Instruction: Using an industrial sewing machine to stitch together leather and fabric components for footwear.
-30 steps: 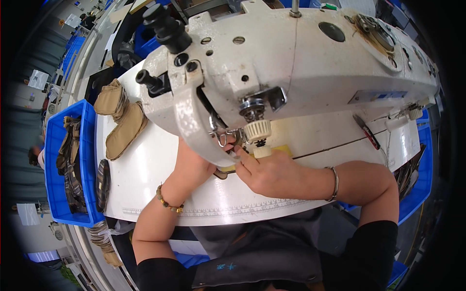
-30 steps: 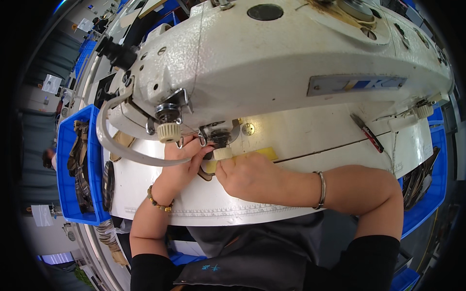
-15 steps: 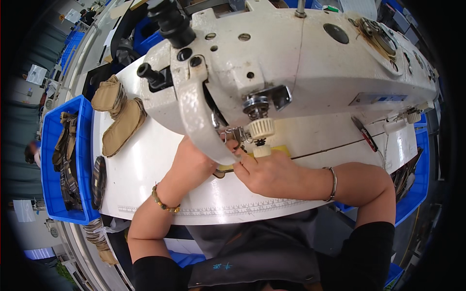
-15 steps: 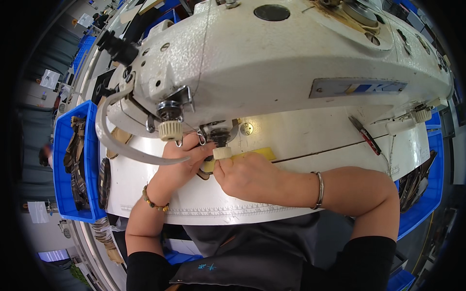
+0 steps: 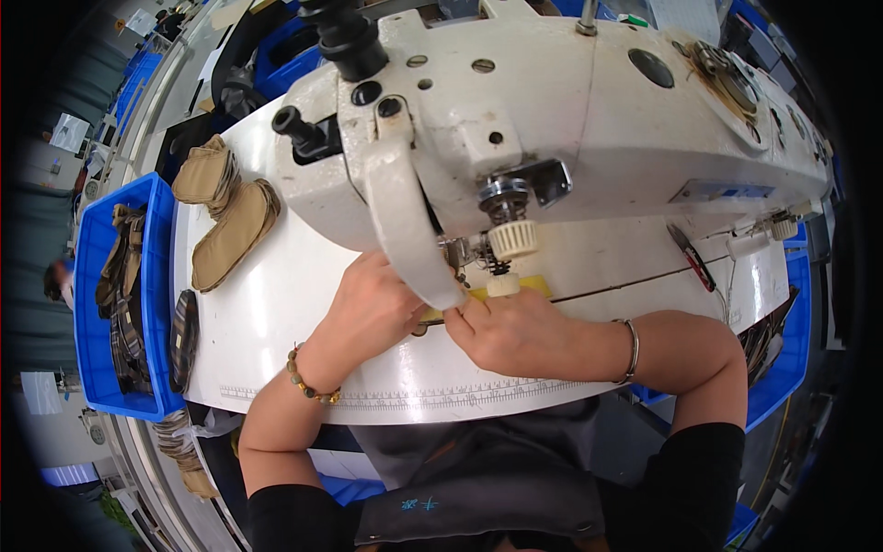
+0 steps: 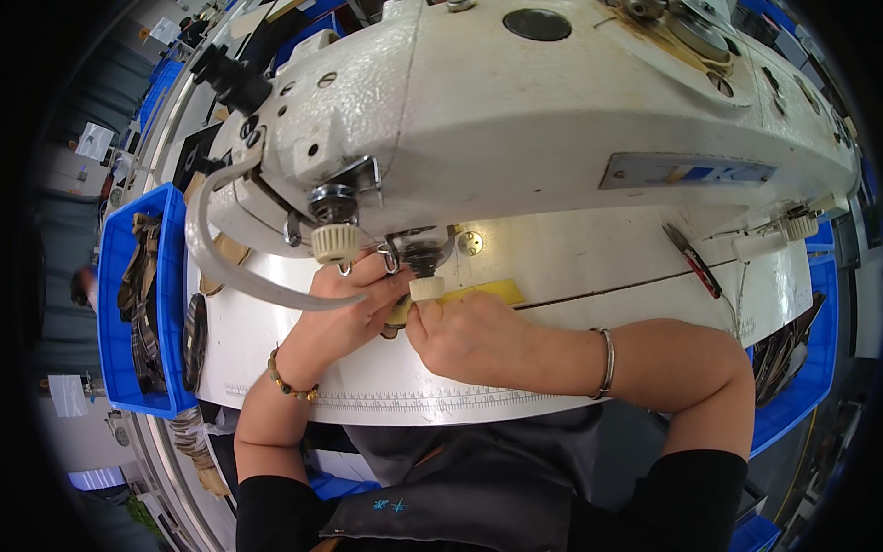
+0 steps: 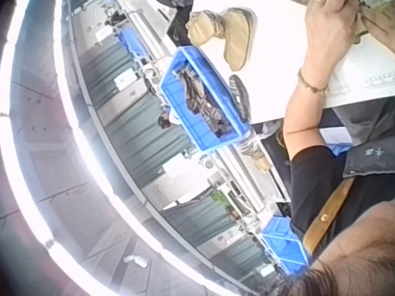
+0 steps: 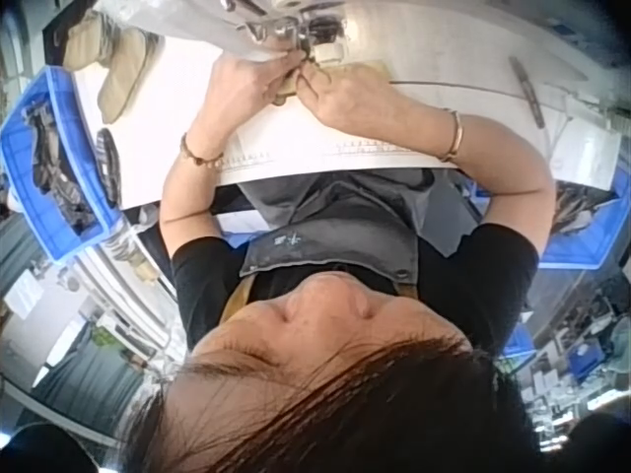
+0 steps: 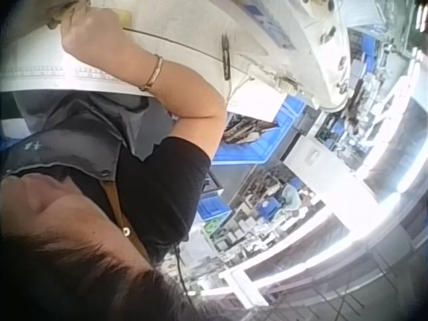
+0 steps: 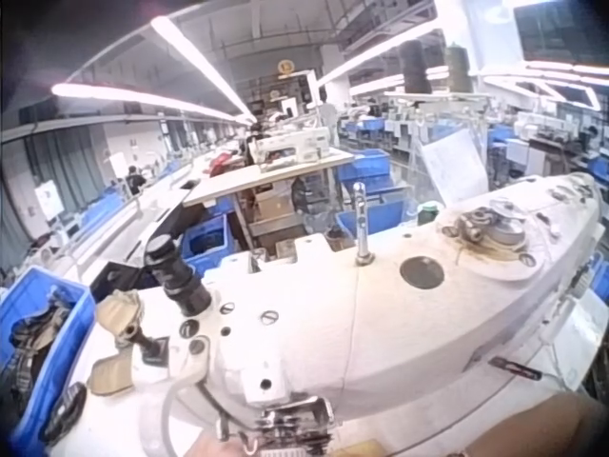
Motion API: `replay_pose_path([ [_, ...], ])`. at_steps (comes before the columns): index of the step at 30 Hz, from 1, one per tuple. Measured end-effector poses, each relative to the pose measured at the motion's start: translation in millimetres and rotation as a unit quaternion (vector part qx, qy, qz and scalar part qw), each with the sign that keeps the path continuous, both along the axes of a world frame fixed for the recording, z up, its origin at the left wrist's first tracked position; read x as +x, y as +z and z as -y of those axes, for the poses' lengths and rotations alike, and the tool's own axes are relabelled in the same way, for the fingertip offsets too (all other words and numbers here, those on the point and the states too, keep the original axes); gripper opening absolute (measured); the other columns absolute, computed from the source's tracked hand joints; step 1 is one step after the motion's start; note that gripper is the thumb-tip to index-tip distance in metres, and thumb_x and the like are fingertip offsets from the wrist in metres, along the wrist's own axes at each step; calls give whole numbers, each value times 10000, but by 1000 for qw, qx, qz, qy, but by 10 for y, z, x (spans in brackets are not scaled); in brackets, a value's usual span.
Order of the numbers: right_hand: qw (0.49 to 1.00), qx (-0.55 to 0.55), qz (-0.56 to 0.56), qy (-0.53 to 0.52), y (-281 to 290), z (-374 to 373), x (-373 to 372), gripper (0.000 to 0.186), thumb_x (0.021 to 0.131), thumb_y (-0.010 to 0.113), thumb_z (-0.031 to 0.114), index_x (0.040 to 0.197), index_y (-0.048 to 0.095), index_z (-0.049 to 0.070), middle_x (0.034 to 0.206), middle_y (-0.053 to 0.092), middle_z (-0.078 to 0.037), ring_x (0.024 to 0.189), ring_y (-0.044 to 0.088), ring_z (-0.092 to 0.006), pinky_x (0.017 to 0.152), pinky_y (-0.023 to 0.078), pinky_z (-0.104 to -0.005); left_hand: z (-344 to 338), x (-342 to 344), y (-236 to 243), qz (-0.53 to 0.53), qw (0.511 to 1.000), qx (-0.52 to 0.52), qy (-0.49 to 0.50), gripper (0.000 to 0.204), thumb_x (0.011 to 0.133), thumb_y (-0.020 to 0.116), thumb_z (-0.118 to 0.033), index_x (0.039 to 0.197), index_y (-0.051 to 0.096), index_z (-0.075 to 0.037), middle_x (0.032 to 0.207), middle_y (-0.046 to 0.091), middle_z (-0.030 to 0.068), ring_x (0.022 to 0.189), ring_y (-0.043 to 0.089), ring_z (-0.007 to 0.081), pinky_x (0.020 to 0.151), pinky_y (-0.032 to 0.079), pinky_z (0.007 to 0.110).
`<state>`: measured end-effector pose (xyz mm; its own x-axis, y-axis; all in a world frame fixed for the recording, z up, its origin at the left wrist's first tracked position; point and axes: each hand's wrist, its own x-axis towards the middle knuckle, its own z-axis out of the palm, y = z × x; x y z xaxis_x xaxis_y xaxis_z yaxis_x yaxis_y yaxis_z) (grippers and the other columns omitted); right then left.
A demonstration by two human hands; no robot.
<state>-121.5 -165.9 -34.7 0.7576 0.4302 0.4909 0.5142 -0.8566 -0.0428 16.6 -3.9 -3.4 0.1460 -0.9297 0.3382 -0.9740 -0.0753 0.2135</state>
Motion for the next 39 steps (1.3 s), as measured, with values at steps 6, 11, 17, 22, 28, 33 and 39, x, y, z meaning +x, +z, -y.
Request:
replay_pose_path([
  [6, 1000, 10, 9, 4, 0, -4, 16, 271, 703, 631, 124, 912, 668, -43, 641, 553, -47, 483, 581, -153, 418, 461, -293, 0, -2, -10, 25, 1000, 5, 11, 289, 688, 749, -31, 973, 739, -80, 871, 617, 16, 771, 647, 214, 560, 490, 340],
  [11, 999, -24, 17, -42, 58, 18, 65, 240, 689, 648, 136, 880, 646, -10, 624, 571, -44, 473, 586, -156, 407, 441, -305, 26, 16, 3, 17, 999, 18, 25, 236, 701, 750, -48, 935, 746, -82, 817, 624, 20, 680, 630, 224, 543, 485, 342],
  [17, 998, 25, -2, -50, -15, 15, 105, 210, 677, 658, 125, 860, 621, 31, 491, 522, -8, 433, 577, -169, 394, 432, -320, 71, -6, -8, 3, 996, 32, 80, 33, 774, 742, -71, 783, 711, -62, 720, 613, 28, 590, 606, 244, 510, 470, 353],
  [22, 998, 47, 3, -53, -103, 20, 126, 192, 677, 660, 125, 842, 607, 43, 485, 517, -17, 433, 574, -179, 394, 434, -333, 121, -71, 36, 13, 995, -6, 94, 56, 782, 741, -88, 752, 699, -67, 724, 617, 35, 572, 606, 247, 482, 453, 359],
  [28, 996, 73, 4, -50, -167, 37, 155, 152, 683, 656, 120, 807, 597, 57, 484, 503, -22, 430, 564, -187, 395, 435, -345, 148, -71, 2, 7, 995, -21, 99, 59, 778, 741, -84, 742, 698, -65, 722, 611, 35, 558, 599, 242, 472, 444, 357],
  [33, 996, 62, 13, -55, -149, 52, 166, 132, 683, 655, 117, 792, 600, 65, 498, 497, -22, 433, 561, -187, 398, 437, -346, 113, -62, -30, 20, 994, -1, 105, 64, 771, 745, -83, 743, 693, -60, 730, 619, 47, 570, 597, 248, 474, 440, 361],
  [39, 997, -20, -57, -43, -81, 130, 92, 287, 775, 613, 92, 1033, 680, -13, 1130, 680, -208, 684, 658, -195, 474, 502, -297, 30, 21, 6, -64, 992, 0, 113, 72, 774, 738, -45, 789, 669, -30, 734, 614, 100, 611, 585, 311, 533, 437, 394],
])
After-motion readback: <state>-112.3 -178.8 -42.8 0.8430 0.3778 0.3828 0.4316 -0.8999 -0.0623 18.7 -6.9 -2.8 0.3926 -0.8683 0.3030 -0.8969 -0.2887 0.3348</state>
